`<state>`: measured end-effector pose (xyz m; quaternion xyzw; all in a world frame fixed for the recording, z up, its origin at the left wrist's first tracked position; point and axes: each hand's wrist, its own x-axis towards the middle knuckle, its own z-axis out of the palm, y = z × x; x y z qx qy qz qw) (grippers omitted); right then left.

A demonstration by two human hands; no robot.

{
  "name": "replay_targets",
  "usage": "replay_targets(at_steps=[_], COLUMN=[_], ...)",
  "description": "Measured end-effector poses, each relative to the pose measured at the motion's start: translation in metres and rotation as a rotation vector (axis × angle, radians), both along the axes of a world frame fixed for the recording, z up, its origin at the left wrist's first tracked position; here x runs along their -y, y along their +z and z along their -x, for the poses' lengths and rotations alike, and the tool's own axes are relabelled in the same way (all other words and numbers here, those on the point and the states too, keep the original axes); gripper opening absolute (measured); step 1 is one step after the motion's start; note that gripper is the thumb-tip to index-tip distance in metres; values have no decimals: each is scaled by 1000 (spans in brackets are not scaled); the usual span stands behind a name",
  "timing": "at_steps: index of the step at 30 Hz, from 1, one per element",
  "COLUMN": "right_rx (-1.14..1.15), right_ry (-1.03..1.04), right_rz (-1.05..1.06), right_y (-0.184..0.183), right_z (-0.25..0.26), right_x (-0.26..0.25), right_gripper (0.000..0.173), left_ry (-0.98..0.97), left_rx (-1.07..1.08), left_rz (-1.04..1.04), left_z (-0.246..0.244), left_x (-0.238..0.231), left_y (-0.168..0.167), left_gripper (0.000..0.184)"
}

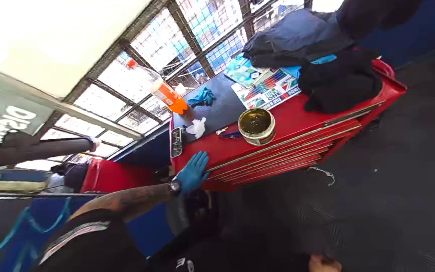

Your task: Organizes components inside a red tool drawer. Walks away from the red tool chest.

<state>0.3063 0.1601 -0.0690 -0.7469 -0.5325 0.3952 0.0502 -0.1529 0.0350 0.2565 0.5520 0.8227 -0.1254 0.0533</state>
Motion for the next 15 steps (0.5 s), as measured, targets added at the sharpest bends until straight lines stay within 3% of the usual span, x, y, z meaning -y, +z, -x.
replay_targets(at_steps=[4, 7, 11, 15], right_rx=[-206, -165, -122, -115], right_ry=[-140, -207, -291, -234], right_rz=[163, 298, 400, 430], right_y=[51, 100, 175, 208], right_z=[1, -3, -25, -51], right_x=[32, 52, 48, 17], right_gripper=[34, 35, 36, 32], left_ry=[1, 25, 93, 70], left_rx=[108, 161, 253, 246], left_rz=[72, 142, 249, 193], left_z=[3, 2, -4, 4], left_x=[5, -3, -9, -17], left_y=[-6, 12, 27, 10], left_gripper=[69, 69, 69, 70])
